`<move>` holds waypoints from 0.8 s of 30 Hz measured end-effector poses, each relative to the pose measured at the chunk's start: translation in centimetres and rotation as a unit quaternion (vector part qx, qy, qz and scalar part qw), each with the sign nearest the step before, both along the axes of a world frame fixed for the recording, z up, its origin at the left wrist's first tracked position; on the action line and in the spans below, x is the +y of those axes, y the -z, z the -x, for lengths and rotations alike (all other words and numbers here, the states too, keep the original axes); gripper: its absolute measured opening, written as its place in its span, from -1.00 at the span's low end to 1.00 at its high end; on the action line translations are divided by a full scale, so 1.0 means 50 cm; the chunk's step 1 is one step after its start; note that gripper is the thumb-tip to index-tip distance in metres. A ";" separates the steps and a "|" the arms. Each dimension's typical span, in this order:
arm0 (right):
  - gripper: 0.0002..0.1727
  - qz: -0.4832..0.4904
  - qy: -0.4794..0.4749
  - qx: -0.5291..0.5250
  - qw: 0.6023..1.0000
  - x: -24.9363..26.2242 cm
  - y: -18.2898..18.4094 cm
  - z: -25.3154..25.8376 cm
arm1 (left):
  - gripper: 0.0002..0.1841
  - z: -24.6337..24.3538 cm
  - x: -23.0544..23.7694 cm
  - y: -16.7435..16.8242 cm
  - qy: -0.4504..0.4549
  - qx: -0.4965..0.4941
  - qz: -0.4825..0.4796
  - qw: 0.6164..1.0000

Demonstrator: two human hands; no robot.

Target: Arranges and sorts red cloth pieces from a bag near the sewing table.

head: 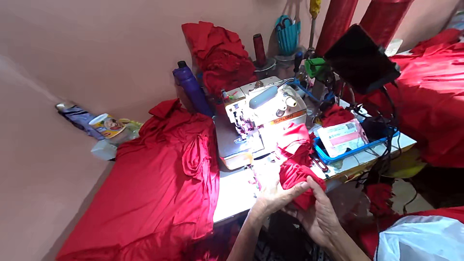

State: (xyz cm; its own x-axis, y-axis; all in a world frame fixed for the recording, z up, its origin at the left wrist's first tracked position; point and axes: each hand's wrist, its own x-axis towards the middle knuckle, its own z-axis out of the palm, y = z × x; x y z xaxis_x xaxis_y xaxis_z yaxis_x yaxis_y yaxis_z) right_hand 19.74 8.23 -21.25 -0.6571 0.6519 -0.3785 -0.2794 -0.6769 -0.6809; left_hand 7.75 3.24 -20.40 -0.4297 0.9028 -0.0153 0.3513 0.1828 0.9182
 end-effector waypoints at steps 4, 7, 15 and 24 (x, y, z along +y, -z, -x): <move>-0.62 -0.004 0.040 -0.033 0.999 0.008 -0.019 -0.017 | -0.04 0.015 0.033 0.013 0.054 -0.055 -0.029 0.997; -0.62 0.026 0.076 -0.025 0.996 0.024 -0.024 -0.010 | -0.05 0.025 0.075 -0.004 0.070 -0.048 -0.002 0.996; -0.62 -0.029 0.070 -0.056 0.995 0.059 -0.011 0.007 | -0.57 -0.012 0.104 0.047 -0.005 0.240 -0.087 0.967; -0.13 -0.031 -0.009 -0.043 0.999 0.070 -0.030 -0.014 | -0.23 -0.019 0.100 0.025 0.043 0.198 -0.049 0.978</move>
